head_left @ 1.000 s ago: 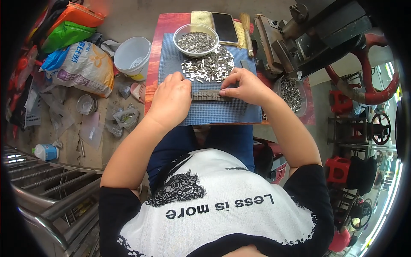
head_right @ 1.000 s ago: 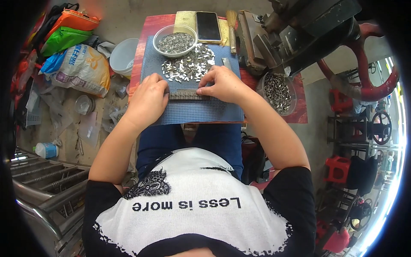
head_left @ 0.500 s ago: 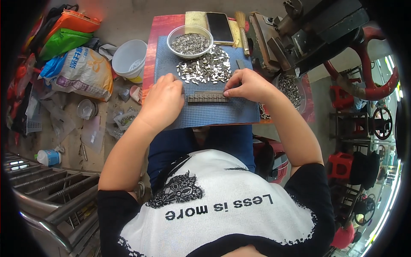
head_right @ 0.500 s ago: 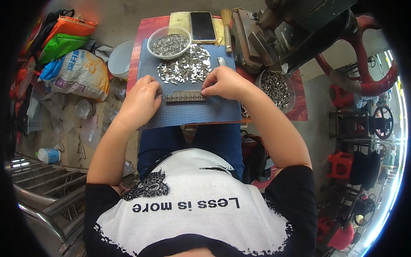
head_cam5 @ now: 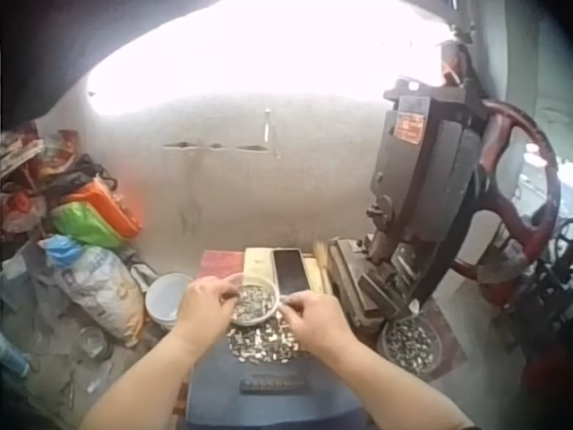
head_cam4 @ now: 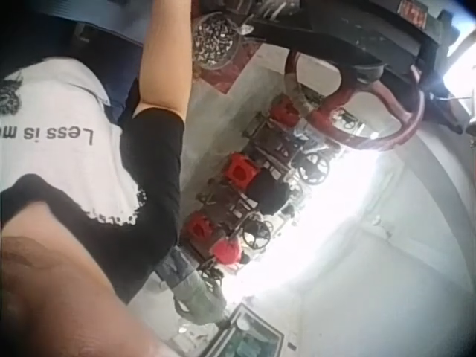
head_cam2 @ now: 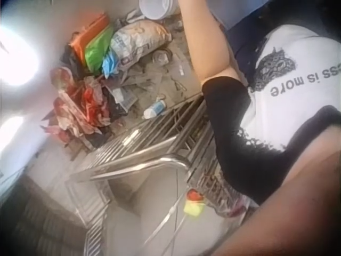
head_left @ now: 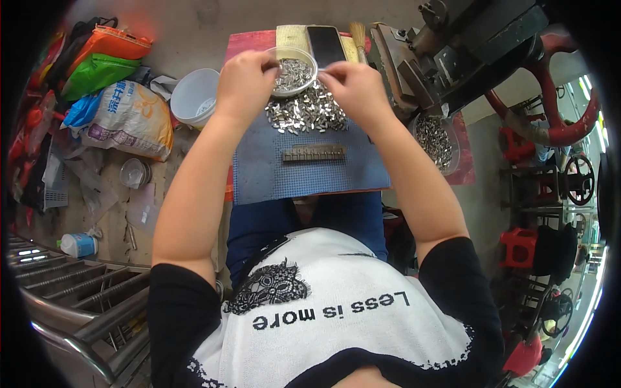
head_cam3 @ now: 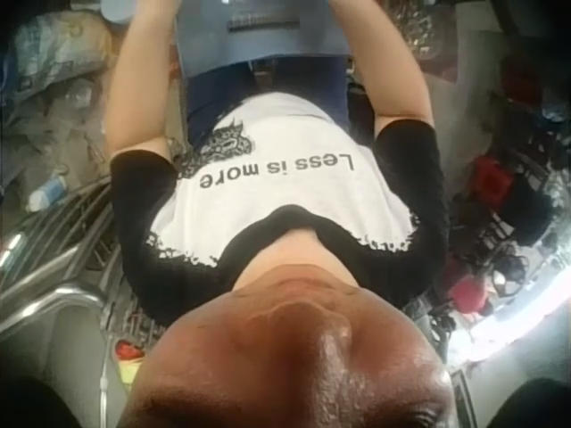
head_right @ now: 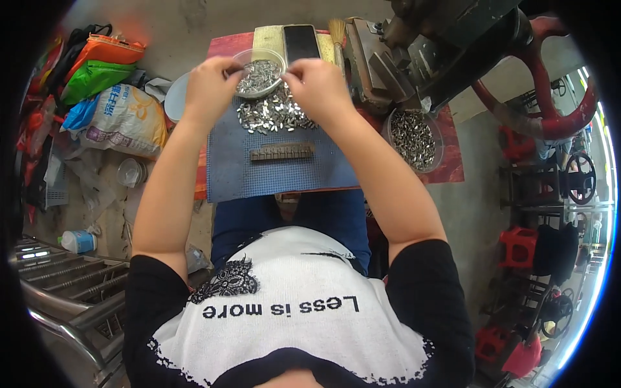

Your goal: Placing small metal components into a template and using a manual punch machine to press them.

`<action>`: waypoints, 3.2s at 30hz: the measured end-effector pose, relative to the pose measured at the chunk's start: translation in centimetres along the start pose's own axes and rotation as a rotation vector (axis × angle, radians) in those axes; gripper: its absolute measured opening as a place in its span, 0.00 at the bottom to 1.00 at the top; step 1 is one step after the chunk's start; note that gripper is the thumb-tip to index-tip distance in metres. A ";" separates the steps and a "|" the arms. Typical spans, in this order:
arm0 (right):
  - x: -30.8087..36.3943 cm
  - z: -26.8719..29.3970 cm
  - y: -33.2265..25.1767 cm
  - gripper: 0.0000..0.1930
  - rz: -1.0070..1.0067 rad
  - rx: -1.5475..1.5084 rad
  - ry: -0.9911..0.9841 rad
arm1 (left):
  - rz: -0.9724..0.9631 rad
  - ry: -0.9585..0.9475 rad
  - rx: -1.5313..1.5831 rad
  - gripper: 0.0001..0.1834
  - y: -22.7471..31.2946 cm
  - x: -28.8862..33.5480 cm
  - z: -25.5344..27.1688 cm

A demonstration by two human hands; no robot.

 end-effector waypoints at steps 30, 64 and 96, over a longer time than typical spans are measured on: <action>8.2 -1.4 -2.8 0.11 0.333 -0.108 -0.434 | 0.190 -0.118 0.164 0.10 0.2 14.3 -0.5; 3.9 15.9 7.3 0.13 -0.075 0.204 0.198 | -0.102 -0.121 0.372 0.66 17.0 1.3 -14.7; 7.6 46.3 7.1 0.23 -0.267 0.578 0.821 | -0.191 -0.352 0.404 0.78 15.5 -5.5 -17.0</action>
Point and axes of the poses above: each hand's wrist, its own x-axis away from the middle knuckle, its own z-axis out of the back of the hand, y = z × x, the point moved 5 cm from there along -x, towards the middle knuckle, and after that the axes turned 10 degrees about z, right-handed, at the moved point
